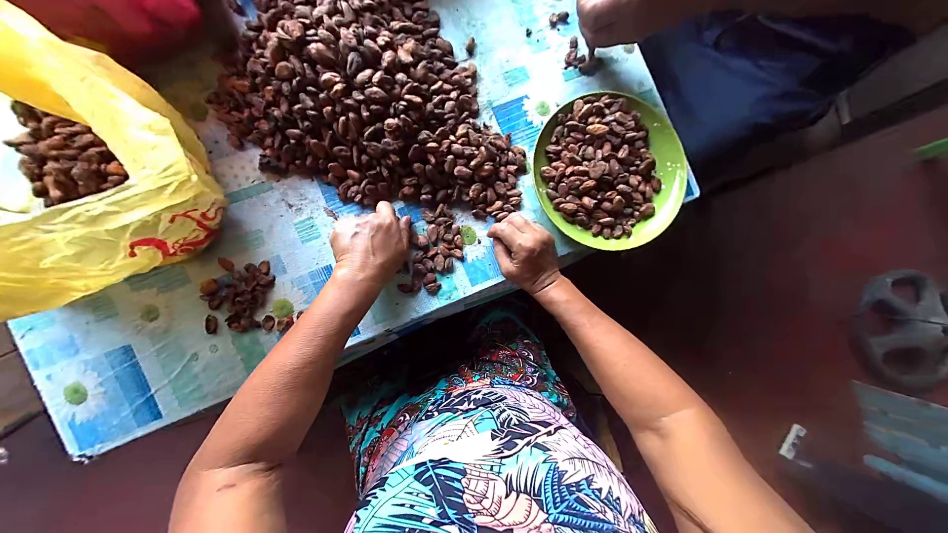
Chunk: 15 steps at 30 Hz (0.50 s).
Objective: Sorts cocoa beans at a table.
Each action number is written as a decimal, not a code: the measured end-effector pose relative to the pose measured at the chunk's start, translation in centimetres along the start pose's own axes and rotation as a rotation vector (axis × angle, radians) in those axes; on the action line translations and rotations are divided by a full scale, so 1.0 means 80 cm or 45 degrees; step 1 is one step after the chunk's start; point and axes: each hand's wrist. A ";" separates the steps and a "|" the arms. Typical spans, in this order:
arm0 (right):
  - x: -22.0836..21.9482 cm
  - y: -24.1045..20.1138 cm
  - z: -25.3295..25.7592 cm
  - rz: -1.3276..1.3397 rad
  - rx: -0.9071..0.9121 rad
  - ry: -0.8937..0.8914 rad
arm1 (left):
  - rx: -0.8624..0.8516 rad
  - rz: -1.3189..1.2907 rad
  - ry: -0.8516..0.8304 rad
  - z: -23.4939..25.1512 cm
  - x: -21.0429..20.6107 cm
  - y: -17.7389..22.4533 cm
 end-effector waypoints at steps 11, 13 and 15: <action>0.000 0.000 0.001 0.012 -0.006 0.006 | -0.007 0.023 -0.152 -0.003 0.014 -0.004; -0.001 0.001 0.001 0.007 -0.005 0.001 | -0.071 -0.208 -0.197 0.008 0.022 -0.020; 0.001 0.000 0.002 0.007 -0.004 -0.008 | -0.180 -0.586 -0.255 0.017 0.034 -0.033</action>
Point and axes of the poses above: each hand's wrist, its own z-axis towards the middle knuckle, its own x-axis out of the back of the hand, y = z × x, and after that the axes turned 14 degrees about -y, right-handed
